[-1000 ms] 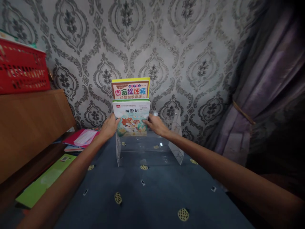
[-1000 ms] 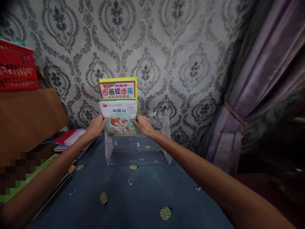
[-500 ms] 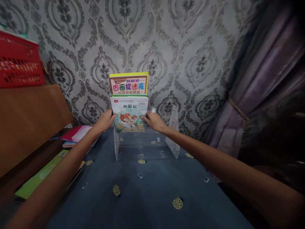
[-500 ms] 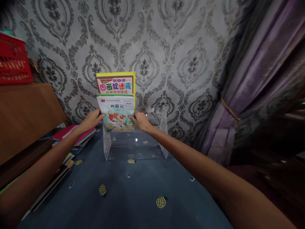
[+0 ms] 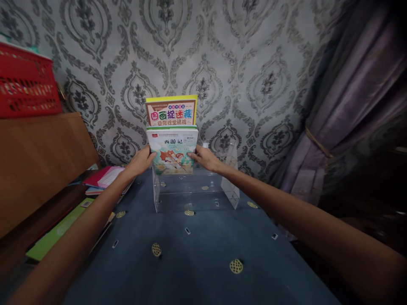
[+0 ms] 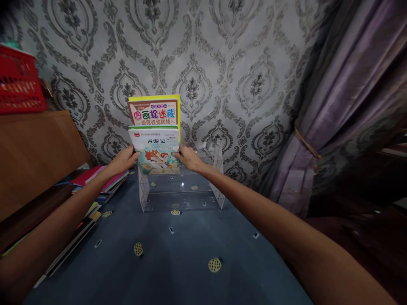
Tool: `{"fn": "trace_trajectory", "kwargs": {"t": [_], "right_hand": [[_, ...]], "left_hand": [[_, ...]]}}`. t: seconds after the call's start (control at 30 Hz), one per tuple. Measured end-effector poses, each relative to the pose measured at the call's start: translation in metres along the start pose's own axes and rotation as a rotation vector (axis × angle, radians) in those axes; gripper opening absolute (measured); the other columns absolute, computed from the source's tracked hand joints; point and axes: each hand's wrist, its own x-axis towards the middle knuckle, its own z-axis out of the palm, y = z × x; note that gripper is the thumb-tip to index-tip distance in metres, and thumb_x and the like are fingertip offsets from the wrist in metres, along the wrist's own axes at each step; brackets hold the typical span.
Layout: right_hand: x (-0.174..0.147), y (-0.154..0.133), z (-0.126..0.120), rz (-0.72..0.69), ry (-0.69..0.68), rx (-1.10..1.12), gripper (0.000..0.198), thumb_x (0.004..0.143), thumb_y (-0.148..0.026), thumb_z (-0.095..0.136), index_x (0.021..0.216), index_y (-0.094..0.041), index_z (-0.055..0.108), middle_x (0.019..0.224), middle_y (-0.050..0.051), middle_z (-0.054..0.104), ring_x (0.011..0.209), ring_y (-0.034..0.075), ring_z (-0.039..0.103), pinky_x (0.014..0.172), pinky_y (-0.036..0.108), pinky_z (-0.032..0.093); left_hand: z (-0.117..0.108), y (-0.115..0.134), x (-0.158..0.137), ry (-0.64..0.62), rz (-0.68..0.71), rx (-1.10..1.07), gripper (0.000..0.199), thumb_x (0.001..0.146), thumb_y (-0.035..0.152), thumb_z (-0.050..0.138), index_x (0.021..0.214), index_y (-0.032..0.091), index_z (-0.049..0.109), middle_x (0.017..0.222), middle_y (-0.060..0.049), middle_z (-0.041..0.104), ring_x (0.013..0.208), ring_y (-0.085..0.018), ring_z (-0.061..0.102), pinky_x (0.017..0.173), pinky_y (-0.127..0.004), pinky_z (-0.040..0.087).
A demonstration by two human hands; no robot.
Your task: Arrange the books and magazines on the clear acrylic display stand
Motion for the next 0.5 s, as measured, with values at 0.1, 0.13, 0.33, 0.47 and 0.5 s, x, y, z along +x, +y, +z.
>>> {"fn": "trace_trajectory", "kwargs": {"t": [0.1,0.13,0.33,0.47,0.5], "right_hand": [[0.0011,-0.0024,0.0001,0.028,0.034,0.049,0.029,0.095,-0.03,0.053,0.121,-0.018,0.055,0.098,0.008,0.071,0.077,0.022,0.067,0.071,0.032,0.051],[0.002,-0.0029,0.0006,0.046,0.059,0.055,0.027,0.094,-0.03,0.053,0.119,-0.019,0.054,0.096,0.008,0.07,0.074,0.021,0.066,0.07,0.032,0.052],[0.0091,0.0019,0.0055,0.078,0.136,0.031,0.017,0.093,-0.03,0.056,0.107,-0.02,0.055,0.083,0.005,0.068,0.072,0.021,0.065,0.068,0.031,0.052],[0.0088,0.0025,0.0058,0.069,0.13,0.019,0.015,0.094,-0.029,0.054,0.105,-0.019,0.056,0.083,0.006,0.069,0.07,0.02,0.066,0.066,0.03,0.051],[0.008,0.0017,0.0053,0.074,0.125,0.012,0.015,0.094,-0.029,0.054,0.105,-0.019,0.056,0.084,0.007,0.069,0.071,0.02,0.066,0.066,0.03,0.05]], "left_hand": [[-0.0001,0.0032,0.0003,0.009,-0.031,0.024,0.033,0.093,0.032,0.039,0.117,0.014,0.054,0.109,-0.017,0.071,0.105,-0.032,0.067,0.096,-0.046,0.051],[0.0002,0.0042,0.0005,0.017,-0.045,0.038,0.033,0.094,0.033,0.039,0.118,0.014,0.053,0.109,-0.017,0.071,0.104,-0.033,0.068,0.095,-0.047,0.051],[0.0031,0.0065,0.0014,0.03,-0.076,0.091,0.03,0.096,0.032,0.04,0.117,0.014,0.052,0.102,-0.017,0.072,0.102,-0.034,0.069,0.091,-0.047,0.053],[0.0038,0.0055,0.001,0.037,-0.083,0.102,0.028,0.096,0.032,0.041,0.117,0.015,0.052,0.1,-0.016,0.072,0.1,-0.034,0.069,0.089,-0.047,0.053],[0.0037,0.0052,0.001,0.037,-0.081,0.101,0.029,0.096,0.032,0.041,0.117,0.015,0.052,0.101,-0.016,0.072,0.101,-0.034,0.069,0.09,-0.047,0.053]]}}
